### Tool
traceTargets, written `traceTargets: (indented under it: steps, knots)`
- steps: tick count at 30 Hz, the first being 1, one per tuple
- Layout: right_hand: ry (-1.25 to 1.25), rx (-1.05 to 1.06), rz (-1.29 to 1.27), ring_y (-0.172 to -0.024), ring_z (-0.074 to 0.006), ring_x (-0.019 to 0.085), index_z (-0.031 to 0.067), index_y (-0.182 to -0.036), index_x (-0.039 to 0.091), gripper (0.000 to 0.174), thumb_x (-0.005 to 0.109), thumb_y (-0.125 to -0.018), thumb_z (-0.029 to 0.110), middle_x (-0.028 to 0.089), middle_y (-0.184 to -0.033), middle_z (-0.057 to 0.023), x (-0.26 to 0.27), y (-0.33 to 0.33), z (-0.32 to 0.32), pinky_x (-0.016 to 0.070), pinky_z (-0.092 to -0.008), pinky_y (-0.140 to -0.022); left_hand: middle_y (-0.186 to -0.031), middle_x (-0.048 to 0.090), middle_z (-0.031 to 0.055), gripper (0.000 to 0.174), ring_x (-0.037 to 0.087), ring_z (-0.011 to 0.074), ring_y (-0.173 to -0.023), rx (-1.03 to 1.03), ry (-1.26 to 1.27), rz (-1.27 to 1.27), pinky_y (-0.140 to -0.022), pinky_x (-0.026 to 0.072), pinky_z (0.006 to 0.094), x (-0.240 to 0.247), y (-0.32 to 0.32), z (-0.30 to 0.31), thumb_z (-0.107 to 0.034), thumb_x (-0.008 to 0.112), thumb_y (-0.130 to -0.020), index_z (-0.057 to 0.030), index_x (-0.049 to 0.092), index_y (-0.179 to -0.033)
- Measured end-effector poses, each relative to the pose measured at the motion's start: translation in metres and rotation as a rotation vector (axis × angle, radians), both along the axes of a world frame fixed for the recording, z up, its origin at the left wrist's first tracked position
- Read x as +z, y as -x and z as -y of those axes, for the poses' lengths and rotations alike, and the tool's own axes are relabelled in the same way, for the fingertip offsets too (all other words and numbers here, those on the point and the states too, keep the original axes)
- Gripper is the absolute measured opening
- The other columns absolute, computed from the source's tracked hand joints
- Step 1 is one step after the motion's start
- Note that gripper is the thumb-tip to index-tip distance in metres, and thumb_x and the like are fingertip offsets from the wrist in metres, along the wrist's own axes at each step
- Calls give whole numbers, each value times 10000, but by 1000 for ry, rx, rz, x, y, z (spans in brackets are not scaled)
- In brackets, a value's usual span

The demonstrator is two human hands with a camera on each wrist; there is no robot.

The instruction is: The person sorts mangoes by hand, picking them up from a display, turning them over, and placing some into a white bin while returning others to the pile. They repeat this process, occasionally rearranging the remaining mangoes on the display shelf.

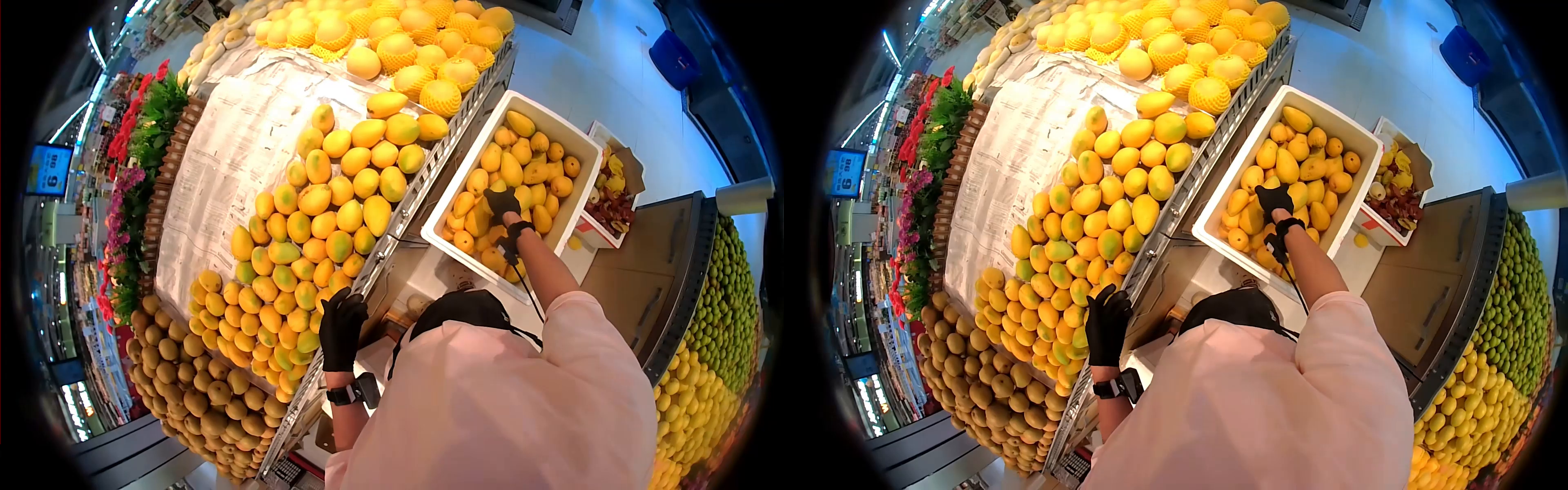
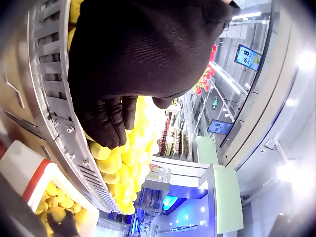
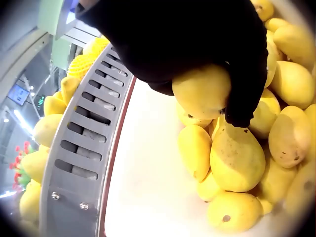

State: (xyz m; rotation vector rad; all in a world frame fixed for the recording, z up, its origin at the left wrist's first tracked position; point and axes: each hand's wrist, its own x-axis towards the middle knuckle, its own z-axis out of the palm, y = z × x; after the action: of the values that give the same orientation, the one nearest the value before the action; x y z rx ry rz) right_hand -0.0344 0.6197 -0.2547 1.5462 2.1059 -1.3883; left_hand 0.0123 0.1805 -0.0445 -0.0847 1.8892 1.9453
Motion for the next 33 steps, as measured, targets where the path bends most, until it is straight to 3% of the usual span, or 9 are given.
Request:
traceTargets:
  steps: [5, 9, 17, 19, 22, 25, 27, 30, 33]
  knots:
    - [-130, 90, 152, -1104, -352, 599, -22, -1397, 364, 919, 662, -740, 548, 581, -1245, -254, -11, 14, -1, 509, -439, -893, -1044, 641, 103, 230, 626, 193, -844, -104, 355, -304, -729, 509, 262, -6, -14, 9, -72, 507, -967, -20, 517, -1191]
    - [-122, 139, 134, -1095, -355, 600, -25, -1364, 414, 885, 672, -750, 557, 581, -1256, -236, -25, 10, -8, 507, -440, -894, -1026, 654, 82, 217, 634, 187, -865, 93, -151, 143, -762, 526, 291, 3, -19, 4, -125, 490, -982, -53, 543, -1180]
    - [-109, 152, 1, -1143, -363, 570, -37, -1380, 379, 935, 721, -727, 538, 543, -1303, -242, -55, -14, -11, 492, -411, -930, -1035, 655, 66, 264, 639, 179, -886, 72, -146, 271, -715, 542, 311, 9, -16, -8, -225, 507, -975, -65, 566, -1177]
    - [-85, 165, 11, -833, -346, 679, -43, -1384, 324, 890, 752, -749, 411, 597, -1173, -240, -43, -16, -18, 578, -411, -650, -1021, 653, 56, 249, 638, 176, -880, 61, -141, 251, -709, 538, 308, 3, -15, -7, -200, 535, -953, -62, 576, -1156]
    - [29, 176, -41, -930, -334, 655, -36, -1217, 478, 687, 752, -742, 378, 628, -1079, -228, 15, -26, -24, 550, -423, -732, -973, 643, 47, 223, 635, 174, -864, 44, -63, 117, -714, 524, 289, -3, -9, -5, -101, 597, -885, -51, 592, -1102]
    - [-185, 852, -212, -694, -287, 636, -20, -994, 600, 358, 675, -789, 264, 642, -863, -166, -18, -33, -54, 514, -385, -599, -903, 620, 50, 234, 629, 176, -830, 3, 177, -212, -710, 508, 267, -7, -7, -5, 16, 634, -797, -34, 607, -1025]
    - [-897, 1472, -557, -530, -239, 616, -14, -856, 628, 202, 620, -828, 185, 620, -689, -120, -62, -34, -87, 479, -338, -497, -869, 603, 55, 237, 622, 180, -803, 40, 176, -226, -704, 501, 263, -21, -4, 3, 63, 634, -764, -25, 611, -983]
    - [310, 374, -463, -528, -180, 598, -8, -762, 620, 214, 649, -814, 198, 606, -665, -84, 32, -29, -49, 456, -298, -493, -842, 586, 55, 185, 609, 176, -776, 66, 165, -232, -692, 499, 263, -25, -5, 8, 72, 623, -782, -18, 616, -944]
    - [-479, 1180, -433, -715, -263, 659, 9, -744, 657, 188, 609, -804, 180, 681, -812, -136, 39, 5, -66, 507, -351, -621, -843, 583, 52, 138, 602, 155, -771, 105, 90, -141, -687, 497, 251, -16, -8, 4, 47, 596, -839, -12, 608, -963]
